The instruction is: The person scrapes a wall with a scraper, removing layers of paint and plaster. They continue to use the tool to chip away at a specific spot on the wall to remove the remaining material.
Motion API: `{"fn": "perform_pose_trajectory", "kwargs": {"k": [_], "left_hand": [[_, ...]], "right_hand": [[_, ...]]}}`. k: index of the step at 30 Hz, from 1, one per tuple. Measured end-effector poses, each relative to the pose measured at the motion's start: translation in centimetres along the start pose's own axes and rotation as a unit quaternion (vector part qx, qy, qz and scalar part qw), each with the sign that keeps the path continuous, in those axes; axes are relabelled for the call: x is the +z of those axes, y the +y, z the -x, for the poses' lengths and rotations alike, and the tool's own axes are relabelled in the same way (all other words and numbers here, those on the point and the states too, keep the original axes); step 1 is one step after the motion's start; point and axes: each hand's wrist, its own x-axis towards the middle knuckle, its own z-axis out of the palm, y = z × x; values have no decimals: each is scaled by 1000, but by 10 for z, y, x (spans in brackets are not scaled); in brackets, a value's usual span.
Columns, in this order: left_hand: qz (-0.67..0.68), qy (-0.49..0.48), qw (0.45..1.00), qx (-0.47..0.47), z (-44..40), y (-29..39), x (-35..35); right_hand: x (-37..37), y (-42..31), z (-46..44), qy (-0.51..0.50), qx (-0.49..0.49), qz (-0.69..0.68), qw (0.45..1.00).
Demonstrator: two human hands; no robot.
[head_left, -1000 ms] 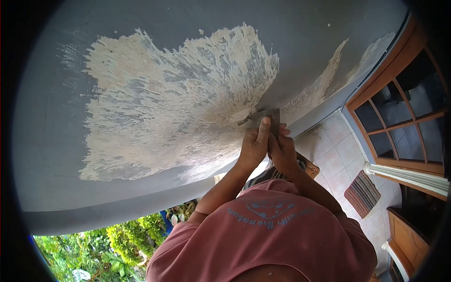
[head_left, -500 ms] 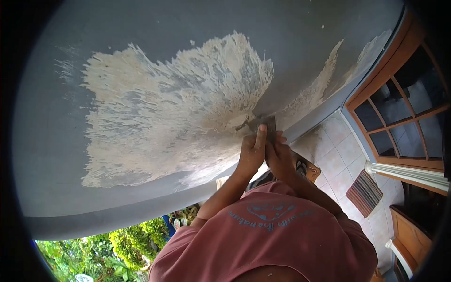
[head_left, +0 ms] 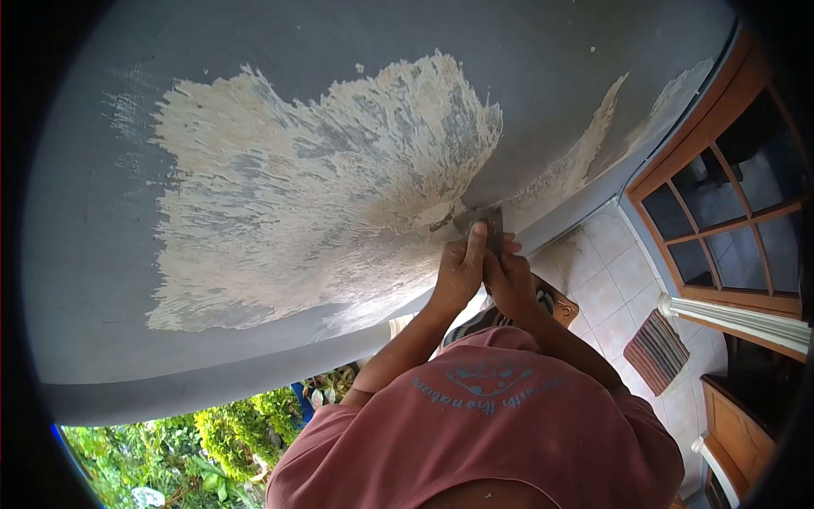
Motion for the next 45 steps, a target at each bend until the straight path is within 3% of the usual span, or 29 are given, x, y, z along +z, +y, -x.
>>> {"fn": "perform_pose_trajectory", "kwargs": {"k": [12, 17, 18, 21, 24, 27, 33, 36, 41, 45], "left_hand": [[3, 2, 1000, 3, -5, -9, 1], [19, 3, 1000, 6, -1, 26, 6], [11, 1, 1000, 2, -3, 17, 4], [12, 4, 1000, -12, -4, -16, 3], [4, 5, 1000, 20, -4, -7, 4], [33, 3, 999, -18, -2, 7, 5], [-15, -12, 1000, -7, -3, -8, 1], [24, -20, 999, -18, -4, -9, 1], [9, -11, 1000, -10, -6, -6, 2], [32, -10, 999, -22, -5, -15, 3]], "right_hand": [[2, 3, 2, 14, 41, -28, 999], [1, -11, -3, 8, 10, -41, 999], [0, -12, -5, 12, -13, -37, 999], [-1, 7, 3, 16, 42, 7, 999], [1, 2, 4, 18, 75, -31, 997], [-2, -4, -2, 1, 24, -15, 1000], [1, 7, 7, 23, 37, 13, 999], [-4, -3, 3, 2, 91, -28, 995], [-1, -2, 0, 21, 36, 2, 999], [-6, 9, 3, -2, 64, -32, 997]]}}
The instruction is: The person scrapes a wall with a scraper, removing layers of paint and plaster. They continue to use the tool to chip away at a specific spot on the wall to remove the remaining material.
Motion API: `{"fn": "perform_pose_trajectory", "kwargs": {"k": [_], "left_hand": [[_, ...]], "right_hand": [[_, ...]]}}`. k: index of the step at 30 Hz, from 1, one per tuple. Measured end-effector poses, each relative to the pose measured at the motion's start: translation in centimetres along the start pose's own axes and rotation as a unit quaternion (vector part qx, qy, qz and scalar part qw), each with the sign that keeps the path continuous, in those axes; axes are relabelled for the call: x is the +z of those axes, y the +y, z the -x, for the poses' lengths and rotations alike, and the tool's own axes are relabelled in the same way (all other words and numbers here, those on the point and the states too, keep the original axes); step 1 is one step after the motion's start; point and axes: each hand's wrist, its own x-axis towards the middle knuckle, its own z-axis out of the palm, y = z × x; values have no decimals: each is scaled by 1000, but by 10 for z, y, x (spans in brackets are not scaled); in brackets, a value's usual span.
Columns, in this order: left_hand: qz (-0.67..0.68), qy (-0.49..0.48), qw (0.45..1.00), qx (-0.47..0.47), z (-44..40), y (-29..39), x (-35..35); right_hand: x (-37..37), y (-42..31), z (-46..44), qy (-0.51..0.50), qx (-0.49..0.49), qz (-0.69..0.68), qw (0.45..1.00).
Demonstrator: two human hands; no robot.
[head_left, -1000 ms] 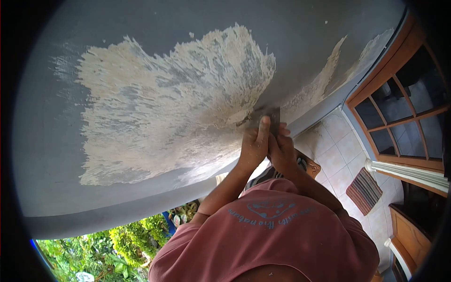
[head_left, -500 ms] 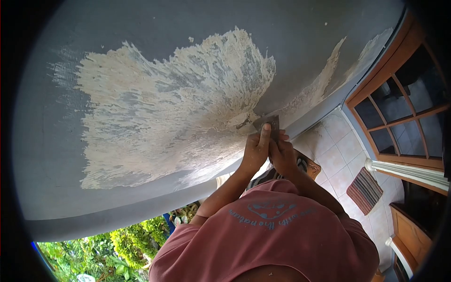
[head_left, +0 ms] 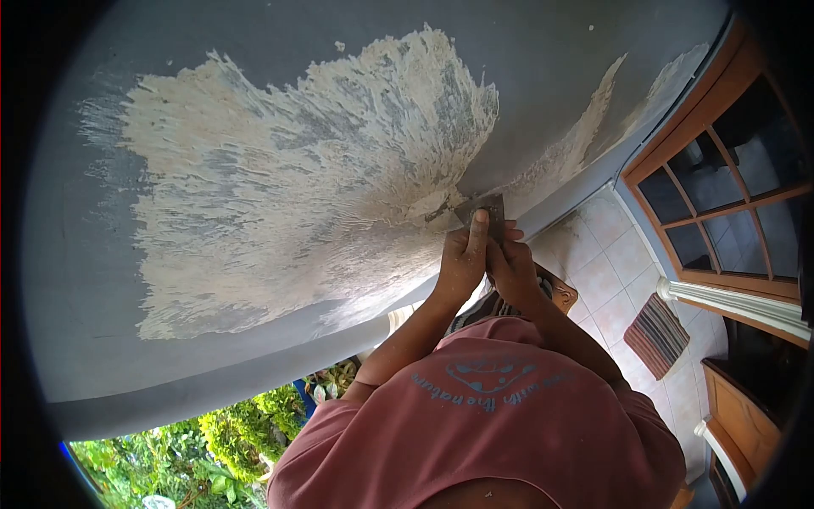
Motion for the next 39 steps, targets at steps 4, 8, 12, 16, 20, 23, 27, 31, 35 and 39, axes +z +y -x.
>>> {"fn": "perform_pose_trajectory", "kwargs": {"k": [4, 8, 12, 16, 20, 23, 27, 31, 35, 39], "left_hand": [[-16, 0, 1000, 11, 1, 8, 0], [7, 7, 1000, 12, 1, 0, 1], [24, 6, 1000, 8, 2, 3, 2], [17, 1, 1000, 19, 3, 14, 1], [18, 0, 1000, 8, 3, 4, -1], [22, -15, 999, 19, 1, 0, -6], [23, -25, 998, 60, -6, -8, -6], [13, -22, 998, 54, -2, 9, -7], [33, -34, 999, 12, 3, 13, -9], [28, -20, 996, 77, -3, -2, -7]], "right_hand": [[8, -9, 2, 29, -34, 36, 998], [1, -10, -2, 6, -23, 21, 999], [6, -11, -5, 43, -60, 54, 996], [4, -9, -6, 14, -43, -16, 999], [1, 8, -7, 10, 3, -25, 1000], [8, -1, 2, 23, 4, -15, 1000], [-3, 3, -11, -9, -11, -8, 1000], [9, -5, -7, 20, -20, -9, 1000], [6, -16, -8, 2, -16, -15, 1000], [8, -13, -7, 17, -2, -25, 1000]]}}
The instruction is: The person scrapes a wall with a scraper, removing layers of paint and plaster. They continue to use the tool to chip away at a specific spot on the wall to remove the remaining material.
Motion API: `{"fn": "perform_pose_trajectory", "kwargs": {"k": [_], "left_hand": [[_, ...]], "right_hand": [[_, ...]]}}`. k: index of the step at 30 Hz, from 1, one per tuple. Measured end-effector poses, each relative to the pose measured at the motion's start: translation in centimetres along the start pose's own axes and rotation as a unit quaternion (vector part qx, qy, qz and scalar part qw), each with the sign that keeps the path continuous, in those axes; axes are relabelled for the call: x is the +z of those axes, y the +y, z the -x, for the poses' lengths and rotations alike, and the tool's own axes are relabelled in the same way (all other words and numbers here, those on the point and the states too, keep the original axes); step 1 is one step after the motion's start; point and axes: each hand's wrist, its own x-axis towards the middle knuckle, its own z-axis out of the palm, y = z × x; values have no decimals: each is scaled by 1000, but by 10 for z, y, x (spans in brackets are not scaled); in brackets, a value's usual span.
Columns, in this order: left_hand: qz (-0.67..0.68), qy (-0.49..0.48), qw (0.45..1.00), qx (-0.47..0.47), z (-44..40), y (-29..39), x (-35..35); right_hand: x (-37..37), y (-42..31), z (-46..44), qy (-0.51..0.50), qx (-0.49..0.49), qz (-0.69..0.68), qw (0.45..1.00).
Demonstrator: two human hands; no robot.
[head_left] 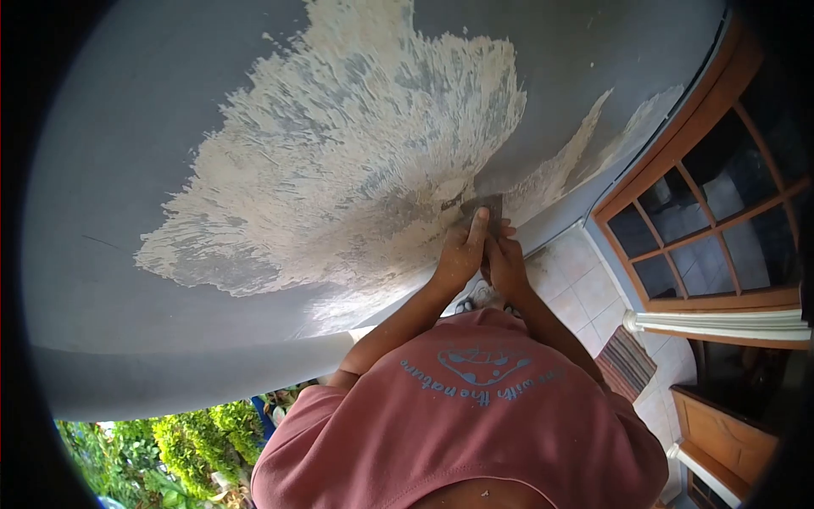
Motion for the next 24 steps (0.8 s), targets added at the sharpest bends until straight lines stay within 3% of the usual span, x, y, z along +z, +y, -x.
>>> {"fn": "perform_pose_trajectory", "kwargs": {"k": [6, 9, 15, 24], "left_hand": [[30, -53, 997, -56, -3, 0, -6], [6, -27, 1000, 2, -2, -8, -3], [70, -49, 993, -78, 1, 4, -1], [55, -40, 998, -18, -3, 3, 1]], "right_hand": [[-6, 0, 1, -11, 4, 7, 1000], [0, -4, 7, 1, 20, -21, 1000], [-5, -10, 7, -4, 32, -8, 999], [0, -14, 9, 19, 22, 36, 999]]}}
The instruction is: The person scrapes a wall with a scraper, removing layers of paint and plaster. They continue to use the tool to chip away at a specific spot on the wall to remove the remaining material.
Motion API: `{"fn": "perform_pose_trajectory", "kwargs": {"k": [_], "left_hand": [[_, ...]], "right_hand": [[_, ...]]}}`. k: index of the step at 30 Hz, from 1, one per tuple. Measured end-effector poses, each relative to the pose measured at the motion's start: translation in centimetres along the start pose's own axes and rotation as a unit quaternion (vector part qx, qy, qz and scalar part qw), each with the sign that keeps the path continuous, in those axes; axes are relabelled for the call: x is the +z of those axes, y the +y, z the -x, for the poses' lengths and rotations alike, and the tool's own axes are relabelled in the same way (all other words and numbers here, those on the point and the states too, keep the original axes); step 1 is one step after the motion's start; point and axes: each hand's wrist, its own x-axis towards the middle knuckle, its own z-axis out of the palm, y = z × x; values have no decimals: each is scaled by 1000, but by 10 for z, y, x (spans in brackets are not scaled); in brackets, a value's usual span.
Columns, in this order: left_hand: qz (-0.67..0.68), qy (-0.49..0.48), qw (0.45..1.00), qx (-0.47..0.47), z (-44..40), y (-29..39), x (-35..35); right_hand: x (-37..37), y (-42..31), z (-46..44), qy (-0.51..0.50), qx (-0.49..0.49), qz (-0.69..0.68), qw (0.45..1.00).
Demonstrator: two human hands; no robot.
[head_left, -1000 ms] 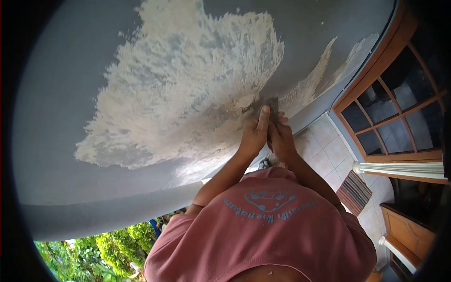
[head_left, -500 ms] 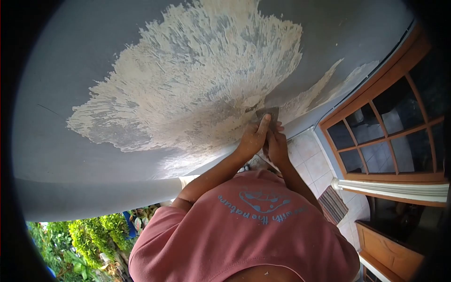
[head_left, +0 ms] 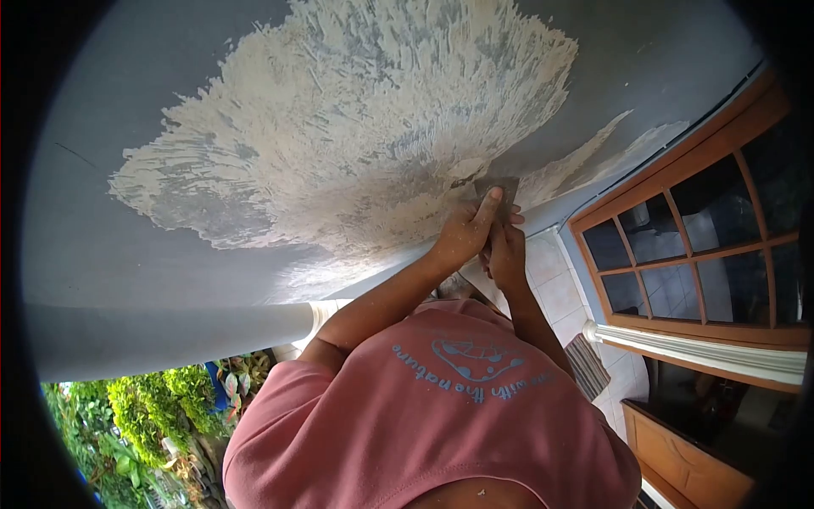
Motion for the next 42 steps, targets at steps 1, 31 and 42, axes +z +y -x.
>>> {"fn": "perform_pose_trajectory", "kwargs": {"k": [1, 31, 42], "left_hand": [[-12, 9, 1000, 17, -1, -7, -1], [-17, -18, 1000, -16, -2, -1, 0], [26, -19, 998, -58, -1, -10, -1]], "right_hand": [[-1, 2, -6, -7, -12, 10, 1000], [-1, 0, 0, 15, -26, -2, 1000], [-2, 4, -4, 20, -60, 45, 997]]}}
